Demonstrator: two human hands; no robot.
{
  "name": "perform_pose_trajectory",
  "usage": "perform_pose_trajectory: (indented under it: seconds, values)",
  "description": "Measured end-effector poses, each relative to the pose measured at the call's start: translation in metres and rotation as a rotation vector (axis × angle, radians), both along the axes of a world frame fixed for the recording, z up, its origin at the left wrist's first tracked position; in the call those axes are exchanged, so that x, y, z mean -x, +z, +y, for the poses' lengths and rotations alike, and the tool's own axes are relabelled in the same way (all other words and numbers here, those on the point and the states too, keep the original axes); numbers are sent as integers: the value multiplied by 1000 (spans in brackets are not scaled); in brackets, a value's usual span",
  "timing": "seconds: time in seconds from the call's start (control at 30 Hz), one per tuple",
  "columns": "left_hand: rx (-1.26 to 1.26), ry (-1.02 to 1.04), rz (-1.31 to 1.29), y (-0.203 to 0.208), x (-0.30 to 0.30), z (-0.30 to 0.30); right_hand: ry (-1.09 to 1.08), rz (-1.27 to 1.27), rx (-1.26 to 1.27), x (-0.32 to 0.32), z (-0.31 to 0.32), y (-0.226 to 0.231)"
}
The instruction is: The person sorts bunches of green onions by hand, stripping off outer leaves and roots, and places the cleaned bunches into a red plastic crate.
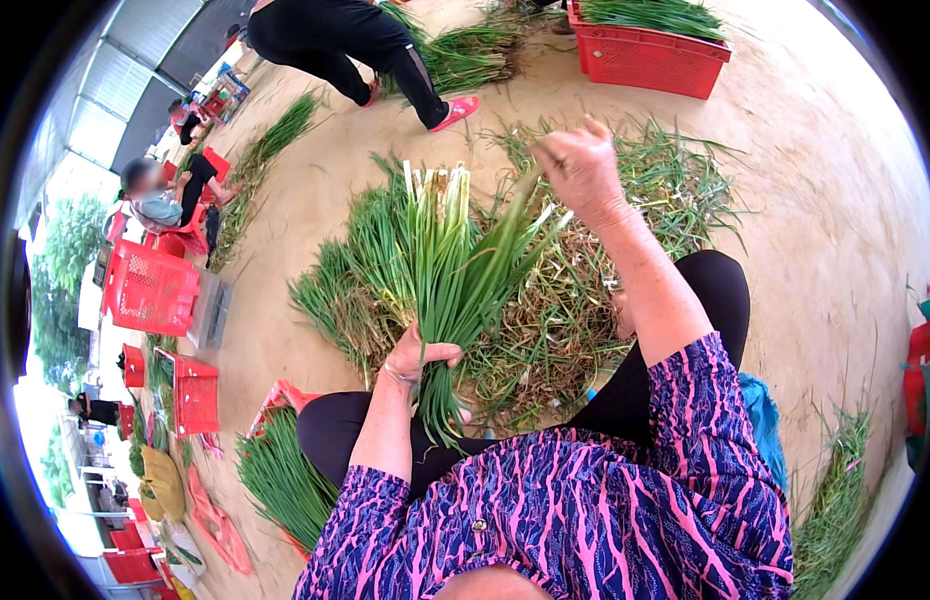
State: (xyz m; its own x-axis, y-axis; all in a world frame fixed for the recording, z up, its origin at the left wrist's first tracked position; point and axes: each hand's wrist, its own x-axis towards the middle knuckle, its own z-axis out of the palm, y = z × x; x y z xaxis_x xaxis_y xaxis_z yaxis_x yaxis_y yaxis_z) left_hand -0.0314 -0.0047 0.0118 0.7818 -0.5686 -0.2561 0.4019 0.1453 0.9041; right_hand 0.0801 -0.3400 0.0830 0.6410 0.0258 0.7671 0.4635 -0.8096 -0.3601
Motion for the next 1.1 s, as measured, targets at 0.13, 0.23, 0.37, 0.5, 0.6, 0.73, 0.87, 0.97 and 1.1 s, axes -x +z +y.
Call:
perform_pose_trajectory:
  seconds: [0.13, 0.23, 0.37, 0.5, 0.6, 0.73, 0.87, 0.97, 1.1]
  values:
    - [31, 70, 11, -7, -1, 12, -264, 83, -390, 0, -57, 30]
    - [50, 107, -5, -9, -5, 15, -483, -28, -95, 2, -72, 33]
    - [54, 127, 4, -11, -8, 14, -122, 165, 68, 5, -21, 25]
    - [60, 50, 0, -10, -10, 10, 161, 187, 194, 28, 42, 20]
    - [76, 48, -1, -1, -7, 0, 80, 198, 229, 28, 43, 10]
    - [98, 23, 24, -2, -4, 4, 70, 306, 239, 26, 39, 12]
    - [79, 0, 19, -4, -4, 4, 175, 472, -10, 24, 36, 8]
    - [69, -21, 12, -1, -4, 5, 286, 609, -302, 25, 41, 13]
    - [72, -29, 26, 0, -3, 2, 343, 645, -527, 22, 42, 9]
